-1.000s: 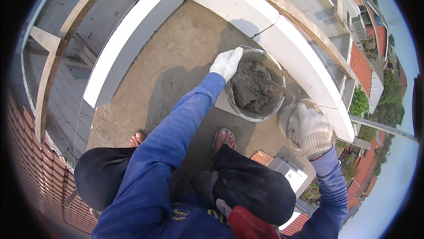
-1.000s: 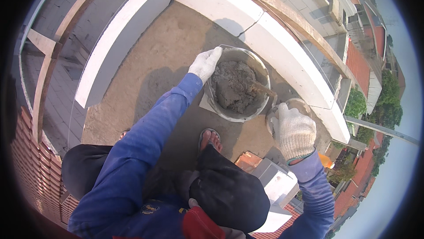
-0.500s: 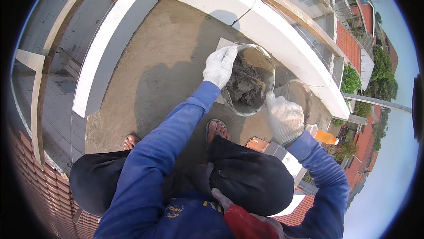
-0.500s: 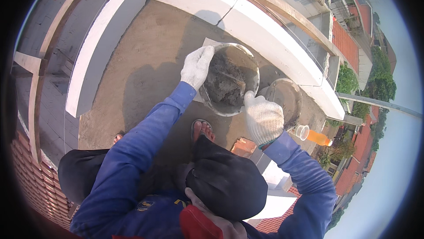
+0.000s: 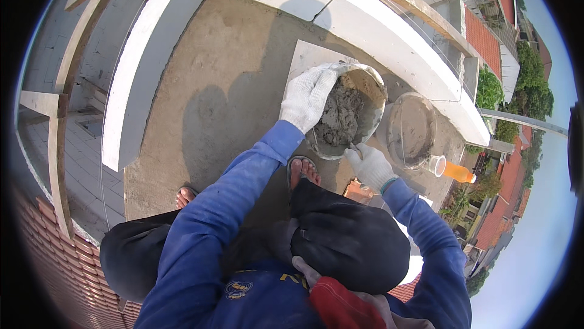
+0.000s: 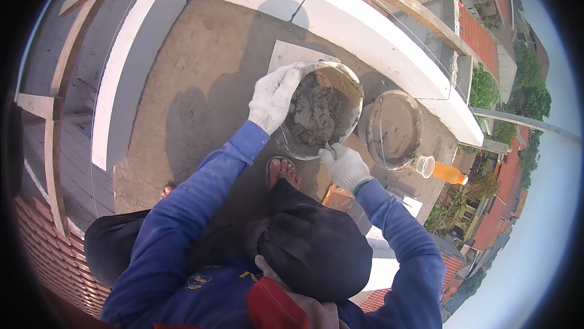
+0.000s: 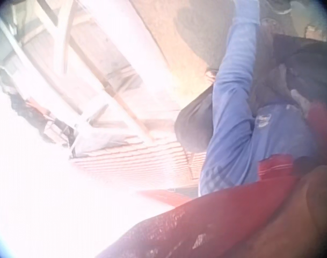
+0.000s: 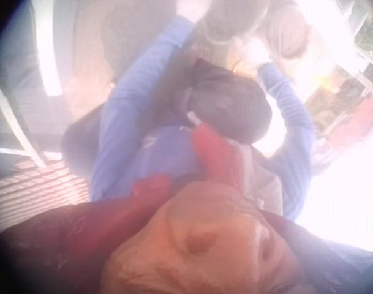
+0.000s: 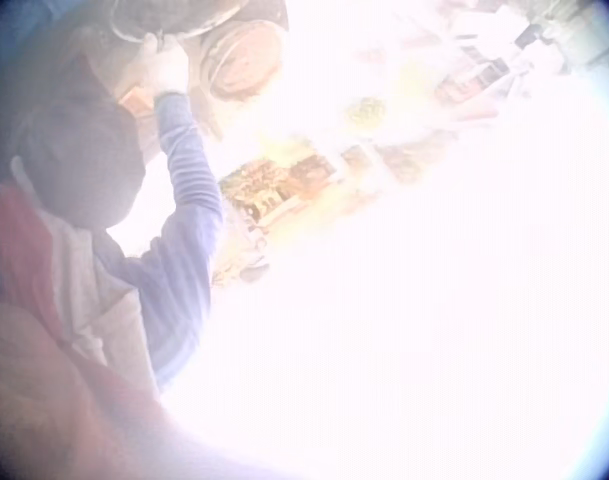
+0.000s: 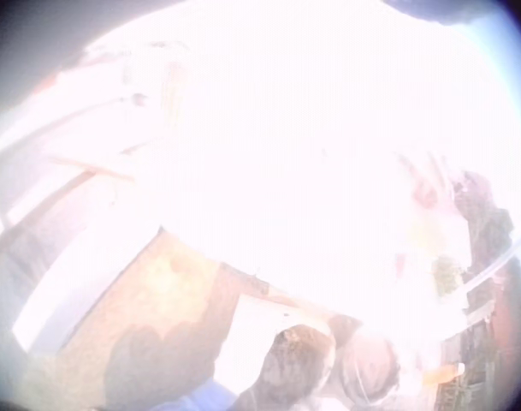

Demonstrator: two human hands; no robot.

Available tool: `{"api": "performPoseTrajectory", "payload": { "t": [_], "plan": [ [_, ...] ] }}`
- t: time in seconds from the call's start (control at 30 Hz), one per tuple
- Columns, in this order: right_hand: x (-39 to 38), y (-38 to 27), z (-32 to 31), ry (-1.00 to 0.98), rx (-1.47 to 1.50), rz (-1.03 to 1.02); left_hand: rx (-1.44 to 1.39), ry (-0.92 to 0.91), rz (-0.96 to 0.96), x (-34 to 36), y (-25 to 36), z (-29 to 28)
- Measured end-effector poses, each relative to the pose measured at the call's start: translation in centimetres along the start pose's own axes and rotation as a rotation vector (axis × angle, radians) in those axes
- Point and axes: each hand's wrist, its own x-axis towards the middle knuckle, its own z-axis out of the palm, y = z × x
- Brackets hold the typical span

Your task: The person cuts a white tile with a utility knife, then scoops cement from a bucket and applies it to the rooftop surface before placing the tile. The person repeats the process for another tile.

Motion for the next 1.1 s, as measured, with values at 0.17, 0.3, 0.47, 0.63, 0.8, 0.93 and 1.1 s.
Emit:
{"api": "performPoseTrajectory", "payload": {
  "t": [0.17, 0.3, 0.47, 0.63, 0.8, 0.93, 1.1],
  "plan": [
    [-2.0, -1.2, -0.2, -0.056, 0.123, -0.006, -0.011, 0.027, -0.028, 0.1, -0.7, -0.1],
    [-3.3, -1.8, -2.4, 0.057, 0.037, -0.127, -0.021, 0.094, -0.081, 0.0, 0.0, -0.3],
    [-5.2, -0.6, -8.4, 0.37, -0.418, -0.229, 0.01, 0.144, -0.1, 0.0, 0.4, 0.2],
    [-1.3, 0.3, -9.6, 0.545, -0.559, -0.248, 0.056, 0.106, -0.037, 0.4, 0.7, 0.7],
    [2.5, 0.2, -4.1, 0.381, -0.376, -0.185, 0.109, -0.002, 0.047, 0.2, 0.4, 1.6],
    [-2.9, -1.9, -2.5, 0.402, -0.335, -0.297, 0.086, 0.042, 0.071, -0.3, 0.0, 1.7],
    [-5.3, -0.8, -9.4, 0.389, -0.586, -0.185, 0.189, 0.038, 0.158, -0.7, 0.1, 2.5]
  ]
}}
